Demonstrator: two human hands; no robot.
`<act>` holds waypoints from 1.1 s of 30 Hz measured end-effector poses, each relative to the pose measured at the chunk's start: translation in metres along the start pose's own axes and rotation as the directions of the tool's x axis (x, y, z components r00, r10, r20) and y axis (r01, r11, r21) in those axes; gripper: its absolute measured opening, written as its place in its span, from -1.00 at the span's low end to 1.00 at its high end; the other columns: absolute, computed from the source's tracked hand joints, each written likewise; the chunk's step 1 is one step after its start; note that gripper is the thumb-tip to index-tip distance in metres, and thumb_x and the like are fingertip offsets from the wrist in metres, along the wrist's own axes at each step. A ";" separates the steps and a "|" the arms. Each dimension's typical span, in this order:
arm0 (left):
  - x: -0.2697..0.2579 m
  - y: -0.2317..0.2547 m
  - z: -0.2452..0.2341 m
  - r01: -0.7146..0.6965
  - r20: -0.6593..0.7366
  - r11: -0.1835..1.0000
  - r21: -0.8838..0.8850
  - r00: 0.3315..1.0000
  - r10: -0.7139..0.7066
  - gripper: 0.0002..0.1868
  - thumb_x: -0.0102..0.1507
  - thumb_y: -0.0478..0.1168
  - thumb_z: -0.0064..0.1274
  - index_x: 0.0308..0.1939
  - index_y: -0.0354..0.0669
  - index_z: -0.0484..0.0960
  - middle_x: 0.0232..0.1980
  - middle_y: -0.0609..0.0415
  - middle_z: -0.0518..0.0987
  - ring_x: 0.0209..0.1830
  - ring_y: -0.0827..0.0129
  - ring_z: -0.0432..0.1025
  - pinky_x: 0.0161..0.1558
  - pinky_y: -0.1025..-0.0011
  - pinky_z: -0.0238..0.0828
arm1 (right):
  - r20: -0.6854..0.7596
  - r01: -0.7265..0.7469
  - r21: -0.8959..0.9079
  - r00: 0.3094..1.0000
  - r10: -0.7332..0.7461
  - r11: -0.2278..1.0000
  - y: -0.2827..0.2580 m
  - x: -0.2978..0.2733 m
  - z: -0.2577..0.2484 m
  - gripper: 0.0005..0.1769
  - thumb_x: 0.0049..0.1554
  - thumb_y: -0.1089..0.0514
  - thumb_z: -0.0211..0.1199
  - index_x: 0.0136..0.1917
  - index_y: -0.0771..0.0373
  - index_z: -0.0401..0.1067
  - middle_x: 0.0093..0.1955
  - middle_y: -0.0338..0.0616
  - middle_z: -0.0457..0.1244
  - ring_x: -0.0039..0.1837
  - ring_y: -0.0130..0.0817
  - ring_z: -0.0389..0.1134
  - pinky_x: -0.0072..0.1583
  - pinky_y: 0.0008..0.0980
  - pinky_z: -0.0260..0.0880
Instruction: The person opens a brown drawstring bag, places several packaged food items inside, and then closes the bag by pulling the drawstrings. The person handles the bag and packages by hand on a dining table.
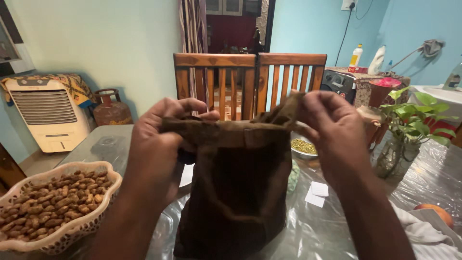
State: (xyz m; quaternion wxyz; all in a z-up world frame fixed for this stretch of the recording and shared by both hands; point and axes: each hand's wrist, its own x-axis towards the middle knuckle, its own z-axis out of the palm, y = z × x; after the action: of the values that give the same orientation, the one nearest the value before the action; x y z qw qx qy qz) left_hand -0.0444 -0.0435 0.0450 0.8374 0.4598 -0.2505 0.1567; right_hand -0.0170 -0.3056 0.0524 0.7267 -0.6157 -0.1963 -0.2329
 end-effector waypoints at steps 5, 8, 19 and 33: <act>-0.001 0.004 0.008 0.038 0.021 0.999 -0.016 0.999 -0.037 -0.65 0.03 -0.64 -0.25 -0.25 -0.17 0.37 0.04 -0.10 0.61 0.18 0.08 0.55 0.09 0.15 0.54 | 0.531 0.123 -0.005 0.842 -0.102 0.992 0.001 -0.015 0.024 -0.14 0.07 0.41 0.14 0.60 0.19 0.00 0.56 0.14 0.08 0.52 -0.02 0.20 0.39 -0.18 0.27; -0.004 -0.004 0.006 -0.022 0.146 0.926 0.377 0.989 -0.036 -0.52 0.07 -0.60 -0.19 0.04 -0.23 0.37 0.17 -0.13 0.57 0.27 0.14 0.49 0.22 0.24 0.43 | 0.676 0.094 -0.007 0.734 -0.064 0.996 0.017 -0.031 0.046 0.06 -0.04 0.55 0.10 0.66 0.20 -0.13 0.56 0.16 0.04 0.55 0.05 0.16 0.46 -0.17 0.21; -0.002 -0.040 -0.031 0.181 0.182 0.579 0.795 0.839 -0.513 0.38 0.02 0.15 0.40 0.56 -0.01 -0.38 0.39 -0.19 0.41 0.40 0.10 0.37 0.38 0.13 0.23 | 0.264 0.147 -0.341 0.963 -0.055 0.929 0.030 -0.025 0.051 -0.51 0.00 0.46 0.18 0.22 0.26 0.45 0.06 -0.04 0.43 0.11 -0.29 0.47 0.13 -0.31 0.53; -0.025 -0.151 -0.049 -0.123 0.175 0.745 0.655 0.984 0.008 -0.26 0.10 -0.19 0.28 0.33 -0.06 0.32 0.25 -0.02 0.53 0.29 0.25 0.47 0.22 0.29 0.47 | 0.776 0.652 -0.176 0.553 -0.303 0.737 -0.026 -0.048 0.059 -0.26 -0.23 0.60 0.05 0.23 0.29 0.41 0.39 0.08 0.28 0.49 0.04 0.30 0.50 -0.15 0.26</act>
State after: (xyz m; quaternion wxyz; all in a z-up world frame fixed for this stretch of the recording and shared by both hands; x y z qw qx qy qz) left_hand 0.0233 -0.0824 -0.0958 0.5904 0.7291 -0.2613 0.2270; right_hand -0.0710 -0.2464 0.0550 0.3371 -0.7238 -0.5632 -0.2128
